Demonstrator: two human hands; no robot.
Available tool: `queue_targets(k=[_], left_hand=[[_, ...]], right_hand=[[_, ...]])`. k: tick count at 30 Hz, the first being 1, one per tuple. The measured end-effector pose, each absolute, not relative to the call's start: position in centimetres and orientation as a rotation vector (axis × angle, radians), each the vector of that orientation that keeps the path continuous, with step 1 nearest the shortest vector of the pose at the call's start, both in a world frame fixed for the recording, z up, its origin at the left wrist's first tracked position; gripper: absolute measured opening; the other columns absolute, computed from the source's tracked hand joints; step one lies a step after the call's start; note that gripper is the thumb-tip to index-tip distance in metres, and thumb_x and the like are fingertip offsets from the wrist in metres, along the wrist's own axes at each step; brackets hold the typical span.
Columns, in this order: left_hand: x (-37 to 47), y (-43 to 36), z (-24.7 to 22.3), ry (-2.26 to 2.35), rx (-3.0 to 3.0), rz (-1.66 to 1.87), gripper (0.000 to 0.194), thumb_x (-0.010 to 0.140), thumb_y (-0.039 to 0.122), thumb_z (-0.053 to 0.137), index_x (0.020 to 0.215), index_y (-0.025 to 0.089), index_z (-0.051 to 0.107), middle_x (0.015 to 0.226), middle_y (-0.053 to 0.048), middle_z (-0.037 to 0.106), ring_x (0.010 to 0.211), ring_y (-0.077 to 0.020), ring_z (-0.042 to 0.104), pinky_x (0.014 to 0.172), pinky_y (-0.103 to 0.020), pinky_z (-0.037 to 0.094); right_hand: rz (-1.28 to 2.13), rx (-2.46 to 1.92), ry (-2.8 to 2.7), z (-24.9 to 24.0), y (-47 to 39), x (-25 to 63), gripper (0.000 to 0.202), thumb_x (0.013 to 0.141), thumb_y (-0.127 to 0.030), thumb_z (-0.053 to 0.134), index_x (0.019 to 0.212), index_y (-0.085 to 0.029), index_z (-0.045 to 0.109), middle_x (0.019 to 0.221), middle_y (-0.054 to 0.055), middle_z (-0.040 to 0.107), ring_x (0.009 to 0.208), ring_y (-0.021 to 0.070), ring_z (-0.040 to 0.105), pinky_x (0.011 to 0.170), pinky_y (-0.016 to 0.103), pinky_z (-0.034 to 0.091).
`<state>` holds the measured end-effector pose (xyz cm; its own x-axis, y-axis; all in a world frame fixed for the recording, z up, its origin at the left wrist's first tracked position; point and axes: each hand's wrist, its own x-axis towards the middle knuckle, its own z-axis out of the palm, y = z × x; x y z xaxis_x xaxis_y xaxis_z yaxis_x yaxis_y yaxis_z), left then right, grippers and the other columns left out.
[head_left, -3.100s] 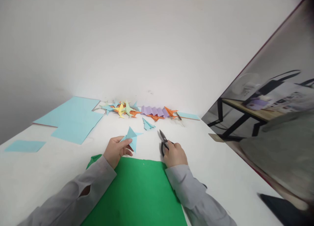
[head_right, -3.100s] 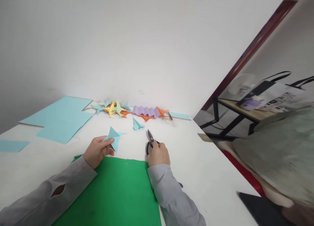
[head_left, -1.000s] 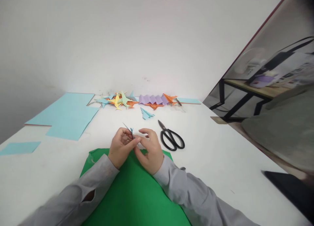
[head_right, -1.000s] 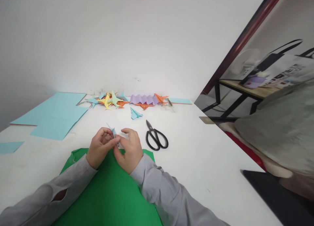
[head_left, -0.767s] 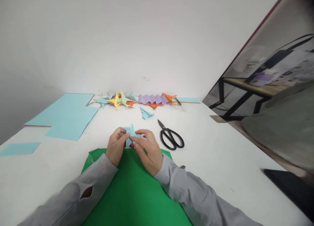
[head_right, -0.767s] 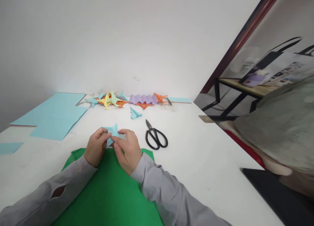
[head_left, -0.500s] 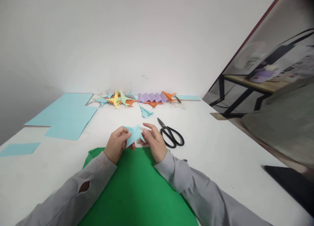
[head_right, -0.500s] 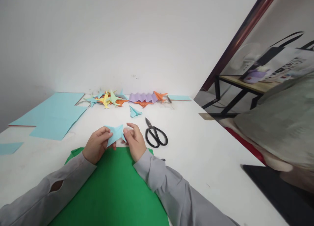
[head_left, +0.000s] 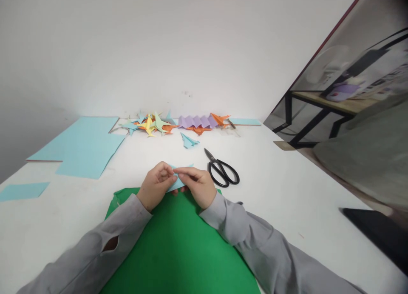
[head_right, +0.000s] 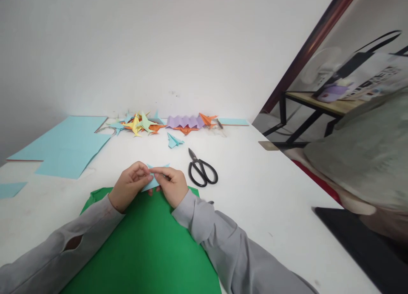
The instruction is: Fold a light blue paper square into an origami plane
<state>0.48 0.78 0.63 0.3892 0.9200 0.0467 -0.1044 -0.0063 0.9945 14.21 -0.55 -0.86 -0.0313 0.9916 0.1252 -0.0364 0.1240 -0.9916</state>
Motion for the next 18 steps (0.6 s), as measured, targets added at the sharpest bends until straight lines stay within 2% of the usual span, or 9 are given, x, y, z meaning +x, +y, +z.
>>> queue_targets(k=[4, 7, 10, 15, 18], left_hand=[[0.3, 0.9, 0.7, 0.896, 1.412, 0.977, 0.016, 0.069, 0.03, 0.062, 0.07, 0.017, 0.052, 0.051, 0.004, 0.053, 0.044, -0.0113, 0.055, 0.046, -0.025, 0.045], [0.3, 0.9, 0.9, 0.881, 1.433, 0.951, 0.017, 0.061, 0.027, 0.069, 0.068, 0.016, 0.058, 0.056, 0.002, 0.056, 0.049, -0.0115, 0.055, 0.05, -0.025, 0.046], [0.3, 0.9, 1.0, 0.832, 1.434, 0.989, 0.022, 0.051, 0.022, 0.074, 0.068, 0.015, 0.062, 0.069, -0.001, 0.059, 0.057, -0.0122, 0.055, 0.052, -0.025, 0.047], [0.2, 1.0, 0.7, 0.767, 1.517, 1.031, 0.015, 0.057, 0.023, 0.07, 0.071, 0.016, 0.067, 0.067, -0.002, 0.056, 0.05, -0.011, 0.053, 0.051, -0.028, 0.046], [0.1, 1.1, 0.5, 0.782, 1.558, 1.055, 0.016, 0.058, 0.02, 0.069, 0.073, 0.017, 0.068, 0.071, -0.004, 0.059, 0.057, -0.0129, 0.055, 0.055, -0.028, 0.046]], right_hand=[[1.038, -1.144, -1.317, -1.0, -0.2, 14.4, 0.02, 0.067, -0.017, 0.056, 0.079, -0.02, 0.072, 0.063, 0.002, 0.065, 0.054, 0.0136, 0.055, 0.055, 0.028, 0.045], [0.995, -1.173, -1.295, -1.3, 0.0, 14.5, 0.02, 0.066, -0.02, 0.057, 0.079, -0.019, 0.072, 0.072, 0.005, 0.068, 0.061, 0.0158, 0.057, 0.057, 0.03, 0.047], [1.072, -1.162, -1.239, -1.5, 0.1, 14.5, 0.023, 0.066, -0.026, 0.06, 0.083, -0.018, 0.071, 0.07, 0.005, 0.068, 0.057, 0.0154, 0.057, 0.05, 0.028, 0.046], [1.182, -1.092, -1.207, -1.4, 0.2, 15.0, 0.025, 0.062, -0.026, 0.065, 0.085, -0.017, 0.071, 0.062, 0.003, 0.067, 0.048, 0.0121, 0.055, 0.05, 0.027, 0.045], [1.277, -1.048, -1.204, -1.5, 0.5, 15.5, 0.029, 0.06, -0.025, 0.068, 0.087, -0.016, 0.07, 0.055, 0.001, 0.064, 0.047, 0.0118, 0.056, 0.052, 0.027, 0.045]])
